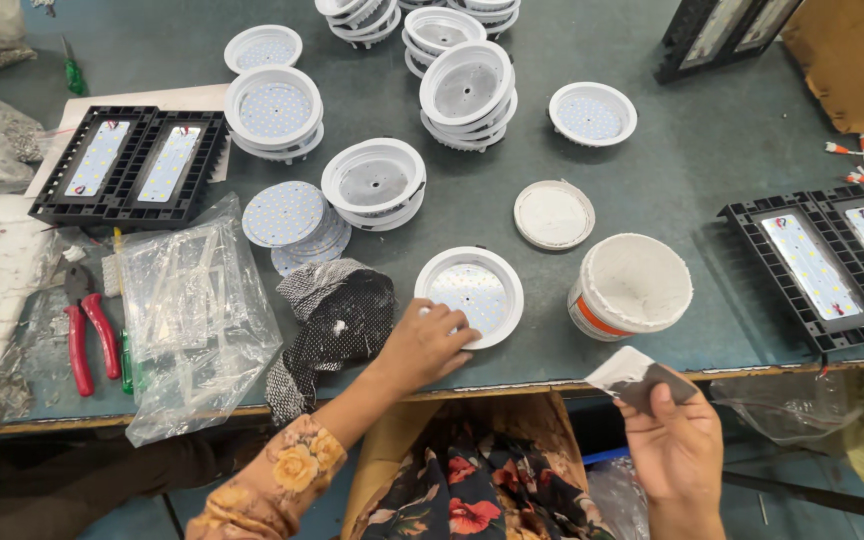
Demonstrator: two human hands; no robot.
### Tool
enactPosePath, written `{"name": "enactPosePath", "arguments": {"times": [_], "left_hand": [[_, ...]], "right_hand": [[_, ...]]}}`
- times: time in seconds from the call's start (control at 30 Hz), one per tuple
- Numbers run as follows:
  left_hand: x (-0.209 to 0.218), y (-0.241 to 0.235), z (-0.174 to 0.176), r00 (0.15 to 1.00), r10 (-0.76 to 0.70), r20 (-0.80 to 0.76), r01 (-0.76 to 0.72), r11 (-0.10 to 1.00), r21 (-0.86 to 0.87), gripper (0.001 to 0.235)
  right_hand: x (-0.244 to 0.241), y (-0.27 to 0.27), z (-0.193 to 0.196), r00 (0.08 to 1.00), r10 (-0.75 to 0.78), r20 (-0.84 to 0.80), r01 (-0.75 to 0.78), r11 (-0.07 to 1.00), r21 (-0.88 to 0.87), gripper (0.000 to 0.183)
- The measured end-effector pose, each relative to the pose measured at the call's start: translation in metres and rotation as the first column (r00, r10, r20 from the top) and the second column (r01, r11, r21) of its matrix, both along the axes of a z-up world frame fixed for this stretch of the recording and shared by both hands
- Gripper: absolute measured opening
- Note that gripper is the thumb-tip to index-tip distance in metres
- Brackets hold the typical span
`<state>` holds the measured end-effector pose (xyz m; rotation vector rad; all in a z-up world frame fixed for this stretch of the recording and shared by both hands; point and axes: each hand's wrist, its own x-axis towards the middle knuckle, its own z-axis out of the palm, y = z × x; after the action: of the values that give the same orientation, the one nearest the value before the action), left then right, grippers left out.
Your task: The person applies a white paste to the interior surfaces of white circular LED housing parts using a small metal spatula. They repeatedly dip the spatula into a container, spread the compound inside each housing, and place the finished parts into a stack. The person also wipes one part with a cloth before stacking it.
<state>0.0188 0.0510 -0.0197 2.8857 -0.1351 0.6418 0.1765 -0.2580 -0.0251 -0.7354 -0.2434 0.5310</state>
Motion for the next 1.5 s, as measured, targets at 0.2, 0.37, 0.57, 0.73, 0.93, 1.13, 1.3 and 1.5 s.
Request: {"name": "enactPosePath", "arguments": {"times": [0.2,0.37,0.57,0.73,0.93,1.13,1.3,1.5], "left_hand": [[0.019,0.019,0.022,0.982,0.038,0.183,-0.024,0.997,-0.077,0.023],[0.100,0.045,0.062,0.947,-0.004,0.321,-0.003,1.000,0.023,0.026],[0.300,0.078,0.050,0.878,-0.056,0.476,-0.051,0.976,0.210,0.006],[0.403,0.097,0.001,0.874,0.058,0.482,-0.145,0.979,0.144,0.004],[0.400,0.105,-0.001,0.914,0.100,0.392,-0.126,0.991,0.042,0.021],[0.314,0.146,0.029,0.684,0.502,0.530,-0.414,0.865,-0.284,0.056],[0.274,0.181,0.011,0.787,0.581,0.209,-0.554,0.814,-0.173,0.028],[0.264,0.202,0.034,0.786,0.521,0.334,-0.399,0.839,-0.370,0.014]], "right_hand": [[0.014,-0.026,-0.008,0.999,0.016,-0.027,-0.013,0.994,0.107,0.024],[0.047,-0.062,-0.035,0.999,0.007,-0.034,0.000,0.982,0.187,0.024],[0.104,-0.098,-0.086,0.994,-0.112,0.003,0.108,0.965,0.239,0.033],[0.145,-0.108,-0.104,0.973,-0.220,-0.070,0.227,0.966,0.126,0.036],[0.172,-0.113,-0.108,0.974,-0.163,-0.156,0.163,0.987,-0.011,0.040],[0.160,-0.121,-0.157,0.984,-0.099,-0.150,0.103,0.995,0.016,0.045],[0.147,-0.139,-0.161,0.997,-0.055,-0.051,0.061,0.989,0.134,0.049],[0.095,-0.137,-0.106,0.990,0.140,-0.032,-0.125,0.949,0.288,0.042]]}}
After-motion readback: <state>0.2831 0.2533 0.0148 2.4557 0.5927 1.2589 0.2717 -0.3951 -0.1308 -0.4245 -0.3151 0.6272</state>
